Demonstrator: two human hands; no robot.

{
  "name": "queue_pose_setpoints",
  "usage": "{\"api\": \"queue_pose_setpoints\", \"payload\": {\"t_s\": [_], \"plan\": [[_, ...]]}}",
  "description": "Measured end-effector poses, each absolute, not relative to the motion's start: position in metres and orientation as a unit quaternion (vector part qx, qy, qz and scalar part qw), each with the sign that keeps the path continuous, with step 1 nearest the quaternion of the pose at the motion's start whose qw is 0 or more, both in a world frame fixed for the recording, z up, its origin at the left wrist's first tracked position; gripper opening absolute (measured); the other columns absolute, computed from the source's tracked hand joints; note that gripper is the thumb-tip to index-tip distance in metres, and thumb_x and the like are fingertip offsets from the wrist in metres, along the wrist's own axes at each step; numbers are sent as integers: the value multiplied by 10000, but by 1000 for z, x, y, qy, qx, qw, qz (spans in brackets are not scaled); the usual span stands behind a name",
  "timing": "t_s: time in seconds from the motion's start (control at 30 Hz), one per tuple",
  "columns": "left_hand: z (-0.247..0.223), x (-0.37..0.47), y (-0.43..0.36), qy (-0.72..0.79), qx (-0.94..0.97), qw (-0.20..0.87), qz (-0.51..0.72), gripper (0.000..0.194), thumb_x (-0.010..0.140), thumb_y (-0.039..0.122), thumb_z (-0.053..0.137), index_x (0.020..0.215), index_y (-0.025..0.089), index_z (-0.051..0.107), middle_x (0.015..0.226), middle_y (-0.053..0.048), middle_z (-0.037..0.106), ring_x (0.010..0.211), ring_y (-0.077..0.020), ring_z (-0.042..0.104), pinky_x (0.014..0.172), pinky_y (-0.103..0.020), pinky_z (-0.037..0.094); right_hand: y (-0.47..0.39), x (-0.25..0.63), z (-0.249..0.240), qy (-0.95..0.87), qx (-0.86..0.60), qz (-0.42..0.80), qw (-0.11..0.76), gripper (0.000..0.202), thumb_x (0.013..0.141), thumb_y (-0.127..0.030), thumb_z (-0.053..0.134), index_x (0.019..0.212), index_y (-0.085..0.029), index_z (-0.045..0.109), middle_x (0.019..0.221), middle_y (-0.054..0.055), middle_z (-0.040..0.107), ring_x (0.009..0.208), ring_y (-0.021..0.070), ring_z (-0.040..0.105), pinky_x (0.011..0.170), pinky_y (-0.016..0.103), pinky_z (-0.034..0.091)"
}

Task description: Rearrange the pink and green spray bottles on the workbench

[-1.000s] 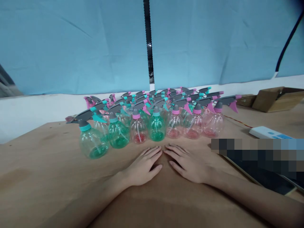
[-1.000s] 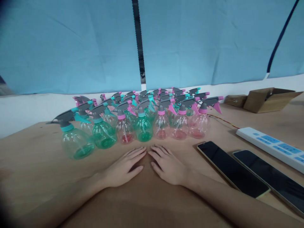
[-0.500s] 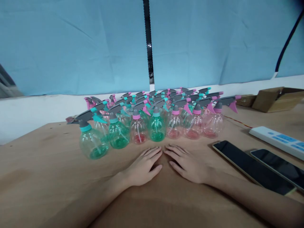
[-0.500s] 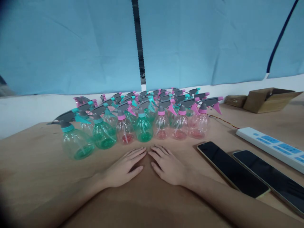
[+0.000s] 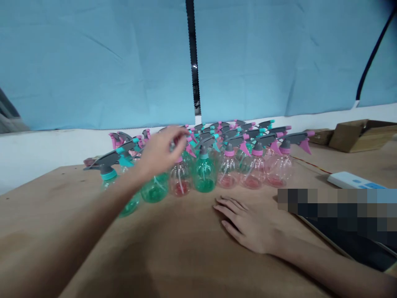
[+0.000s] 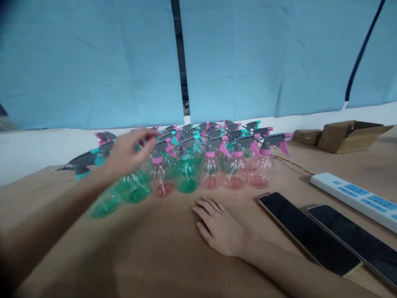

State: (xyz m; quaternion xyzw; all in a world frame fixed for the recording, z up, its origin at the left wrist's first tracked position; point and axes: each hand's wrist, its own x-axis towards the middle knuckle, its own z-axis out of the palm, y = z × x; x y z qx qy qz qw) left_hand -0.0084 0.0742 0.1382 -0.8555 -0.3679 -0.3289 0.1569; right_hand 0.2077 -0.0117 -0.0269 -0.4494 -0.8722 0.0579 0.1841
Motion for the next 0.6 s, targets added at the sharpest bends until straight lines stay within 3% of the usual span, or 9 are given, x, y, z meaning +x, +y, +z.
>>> {"api": "queue_pose_setpoints", "payload": {"t_s": [0.1,0.2,0.4,0.6], "plan": [[191,-22,145,-506,-820,173,-206,393,880,268,294,1179,142,515,1125,-61,584,963,-164,508,852,-314,383,-12,207,-27,-867,-454,62,196,419,891,-254,378,1292,-156,454,1353,103,440,1270,228,338,1061,435,266],[213,-37,209,-557,-816,119,-101,390,781,228,444,1107,72,588,1079,-113,626,943,-207,540,813,-314,399,-12,206,-27,-867,-454,64,196,420,890,-254,384,1292,-158,456,1359,103,434,1271,230,339,1064,439,262],[202,-49,261,-536,-843,21,36,414,643,260,591,1037,157,660,1086,-91,652,933,-210,583,767,-245,419,-13,207,-24,-872,-451,73,175,430,897,-263,375,1311,-168,440,1389,93,397,1289,238,311,1066,454,255],[198,-59,285,-520,-852,28,43,401,570,347,629,907,143,699,934,-105,687,833,-239,592,737,-285,417,-12,206,-24,-872,-451,71,179,441,894,-250,372,1325,-166,419,1397,88,385,1298,233,292,1067,451,253]]}}
